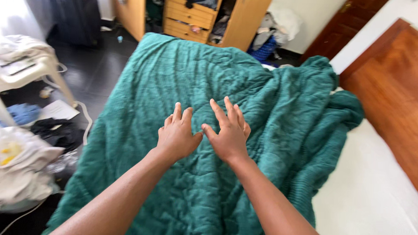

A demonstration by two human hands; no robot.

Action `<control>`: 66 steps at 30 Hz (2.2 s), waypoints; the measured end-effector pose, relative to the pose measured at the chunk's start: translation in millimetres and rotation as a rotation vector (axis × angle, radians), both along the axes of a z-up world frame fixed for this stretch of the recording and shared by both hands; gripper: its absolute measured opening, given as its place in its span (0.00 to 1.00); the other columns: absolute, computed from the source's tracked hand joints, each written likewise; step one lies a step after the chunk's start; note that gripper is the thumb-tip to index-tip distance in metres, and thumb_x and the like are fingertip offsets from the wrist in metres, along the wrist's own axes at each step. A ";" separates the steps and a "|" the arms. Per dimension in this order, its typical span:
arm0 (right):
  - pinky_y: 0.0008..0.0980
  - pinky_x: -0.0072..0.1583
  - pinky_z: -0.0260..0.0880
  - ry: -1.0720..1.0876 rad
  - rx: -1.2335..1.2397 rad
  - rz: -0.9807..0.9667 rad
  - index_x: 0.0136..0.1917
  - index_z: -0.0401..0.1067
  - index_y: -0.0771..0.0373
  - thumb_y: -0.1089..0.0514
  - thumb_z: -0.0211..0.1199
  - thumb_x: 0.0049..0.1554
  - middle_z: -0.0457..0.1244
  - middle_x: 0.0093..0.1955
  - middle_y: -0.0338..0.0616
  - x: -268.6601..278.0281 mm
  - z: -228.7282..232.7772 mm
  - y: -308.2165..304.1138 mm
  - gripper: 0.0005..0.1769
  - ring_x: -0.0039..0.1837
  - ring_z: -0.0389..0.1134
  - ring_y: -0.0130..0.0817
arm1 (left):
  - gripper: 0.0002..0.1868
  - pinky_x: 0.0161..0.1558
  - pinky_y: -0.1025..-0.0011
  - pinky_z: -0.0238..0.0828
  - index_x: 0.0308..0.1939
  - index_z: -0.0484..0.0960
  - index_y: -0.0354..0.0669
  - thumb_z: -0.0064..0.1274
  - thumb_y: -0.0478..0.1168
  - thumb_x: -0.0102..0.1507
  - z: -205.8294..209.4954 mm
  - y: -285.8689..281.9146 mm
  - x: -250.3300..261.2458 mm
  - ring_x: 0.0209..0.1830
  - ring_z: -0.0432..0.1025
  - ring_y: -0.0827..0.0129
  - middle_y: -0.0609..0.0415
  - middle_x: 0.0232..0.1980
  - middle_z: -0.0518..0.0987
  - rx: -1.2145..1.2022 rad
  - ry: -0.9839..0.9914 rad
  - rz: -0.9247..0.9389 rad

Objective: The person spreads a green and gray blanket across a bed, smoothing the surface and tucking the edges under the mattress.

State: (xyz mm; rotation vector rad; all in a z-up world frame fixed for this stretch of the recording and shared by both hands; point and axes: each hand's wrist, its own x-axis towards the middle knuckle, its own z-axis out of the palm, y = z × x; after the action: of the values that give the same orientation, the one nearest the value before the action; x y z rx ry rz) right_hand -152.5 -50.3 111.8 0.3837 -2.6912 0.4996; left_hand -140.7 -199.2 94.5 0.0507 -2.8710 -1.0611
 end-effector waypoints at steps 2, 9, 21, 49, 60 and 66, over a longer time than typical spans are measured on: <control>0.58 0.69 0.40 -0.005 -0.024 0.017 0.72 0.58 0.39 0.42 0.65 0.49 0.44 0.79 0.44 0.2 -1.5 -21.4 0.39 0.78 0.42 0.50 | 0.43 0.61 0.45 0.56 0.70 0.56 0.49 0.56 0.52 0.54 -2.1 -19.5 3.6 0.72 0.50 0.43 0.41 0.76 0.45 -0.036 -0.030 -0.006; 0.61 0.69 0.38 -0.045 -0.060 -0.001 0.72 0.58 0.39 0.43 0.65 0.49 0.43 0.79 0.44 15.2 -9.0 -39.6 0.39 0.78 0.40 0.50 | 0.42 0.61 0.44 0.58 0.69 0.56 0.49 0.56 0.53 0.54 -4.6 -39.1 12.1 0.71 0.51 0.41 0.41 0.76 0.47 -0.035 -0.067 -0.018; 0.57 0.69 0.39 -0.084 -0.066 -0.331 0.72 0.58 0.40 0.43 0.63 0.52 0.44 0.79 0.43 69.1 -1.1 72.6 0.35 0.78 0.40 0.49 | 0.38 0.61 0.46 0.57 0.68 0.59 0.48 0.55 0.48 0.55 3.3 84.9 21.9 0.70 0.54 0.44 0.44 0.76 0.49 0.113 0.016 -0.354; 0.59 0.71 0.39 -0.458 -0.571 -0.968 0.74 0.53 0.50 0.42 0.56 0.54 0.42 0.80 0.38 167.7 -125.9 283.7 0.38 0.79 0.40 0.41 | 0.37 0.65 0.58 0.58 0.68 0.60 0.46 0.54 0.47 0.56 -115.9 296.9 81.3 0.69 0.57 0.50 0.49 0.75 0.54 0.000 -0.312 -0.775; 0.49 0.67 0.56 -0.690 -1.000 -1.100 0.77 0.32 0.49 0.56 0.71 0.49 0.33 0.79 0.53 222.7 -233.5 289.0 0.57 0.77 0.39 0.50 | 0.37 0.63 0.59 0.61 0.68 0.59 0.45 0.52 0.49 0.58 -166.2 319.2 107.9 0.66 0.62 0.47 0.42 0.69 0.65 0.022 -0.563 -0.723; 0.48 0.64 0.64 -0.803 -1.689 -1.137 0.78 0.33 0.47 0.59 0.67 0.44 0.59 0.71 0.57 222.1 -253.1 263.3 0.59 0.71 0.62 0.54 | 0.40 0.61 0.60 0.62 0.70 0.56 0.46 0.53 0.52 0.57 -178.6 323.4 113.9 0.64 0.66 0.48 0.38 0.62 0.71 0.039 -0.719 -0.581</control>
State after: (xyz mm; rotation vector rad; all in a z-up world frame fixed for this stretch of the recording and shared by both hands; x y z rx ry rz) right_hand 69.7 213.0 -141.3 -1.8365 -1.4321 2.2561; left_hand -26.8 124.2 -84.1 -0.5412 -3.6289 -1.4217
